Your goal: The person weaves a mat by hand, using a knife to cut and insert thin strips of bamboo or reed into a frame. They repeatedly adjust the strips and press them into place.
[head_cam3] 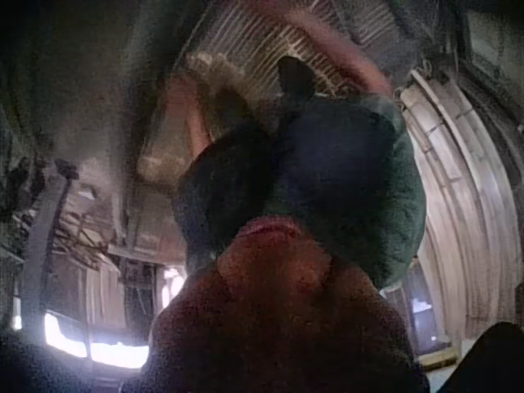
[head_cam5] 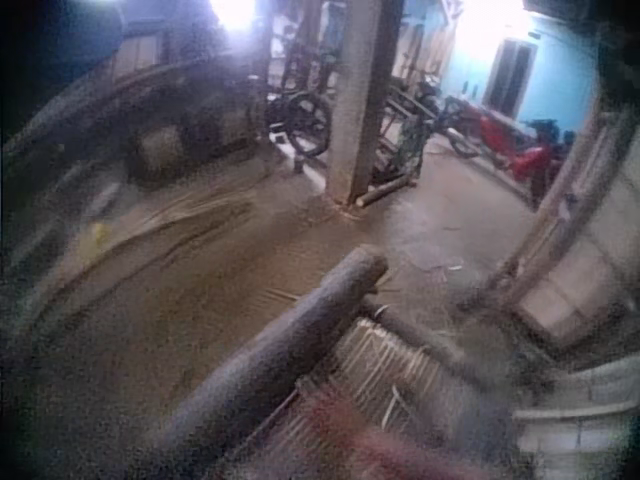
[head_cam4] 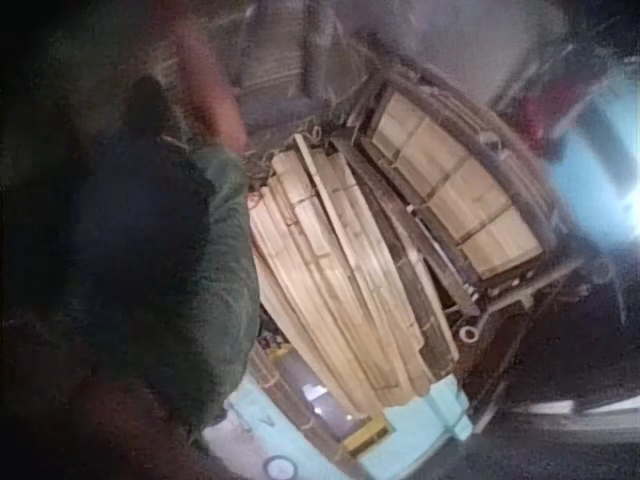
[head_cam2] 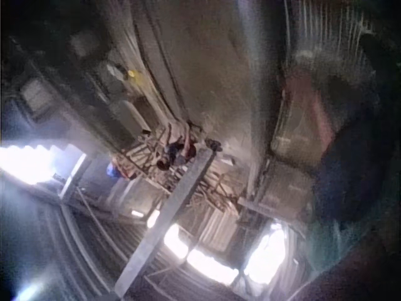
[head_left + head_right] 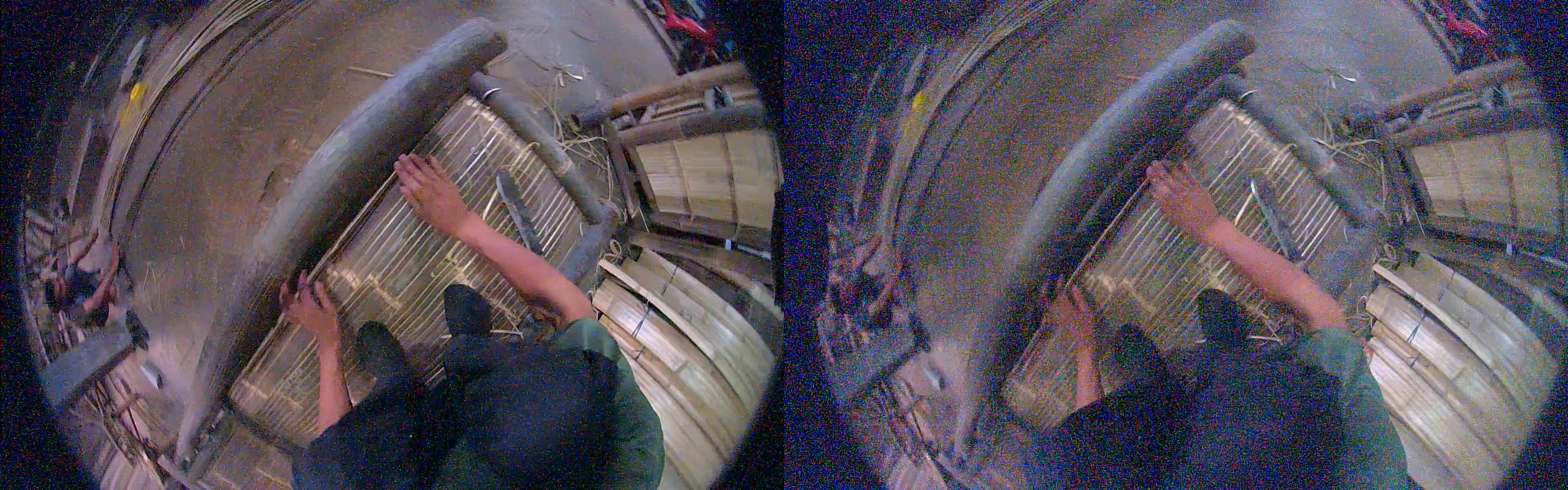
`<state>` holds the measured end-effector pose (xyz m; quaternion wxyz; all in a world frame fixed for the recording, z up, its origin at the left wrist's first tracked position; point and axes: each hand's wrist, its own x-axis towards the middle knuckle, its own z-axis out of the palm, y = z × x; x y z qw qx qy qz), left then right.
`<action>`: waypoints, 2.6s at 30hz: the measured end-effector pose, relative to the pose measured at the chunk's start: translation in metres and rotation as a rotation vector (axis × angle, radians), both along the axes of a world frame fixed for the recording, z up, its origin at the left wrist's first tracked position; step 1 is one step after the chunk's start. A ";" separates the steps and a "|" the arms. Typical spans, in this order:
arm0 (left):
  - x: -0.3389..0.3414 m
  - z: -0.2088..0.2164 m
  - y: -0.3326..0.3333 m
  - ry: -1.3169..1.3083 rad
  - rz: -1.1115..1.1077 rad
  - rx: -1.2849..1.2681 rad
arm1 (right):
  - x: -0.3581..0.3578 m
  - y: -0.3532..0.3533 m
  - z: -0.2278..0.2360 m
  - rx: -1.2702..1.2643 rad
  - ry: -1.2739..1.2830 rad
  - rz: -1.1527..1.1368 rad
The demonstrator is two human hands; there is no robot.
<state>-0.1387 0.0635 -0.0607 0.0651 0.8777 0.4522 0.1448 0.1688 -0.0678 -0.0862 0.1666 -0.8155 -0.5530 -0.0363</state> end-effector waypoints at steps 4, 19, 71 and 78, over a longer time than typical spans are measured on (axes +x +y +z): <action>-0.001 0.003 -0.016 0.148 -0.174 0.006 | -0.005 0.005 0.006 -0.065 -0.021 -0.036; -0.009 -0.006 -0.017 0.036 -0.221 -0.084 | -0.015 0.007 0.011 0.021 0.087 0.006; 0.165 0.094 -0.067 -0.086 -1.214 -0.396 | 0.058 -0.138 0.139 0.278 0.824 -0.233; 0.134 0.139 -0.102 0.165 -1.252 -0.253 | -0.016 -0.035 0.058 0.304 2.052 -0.490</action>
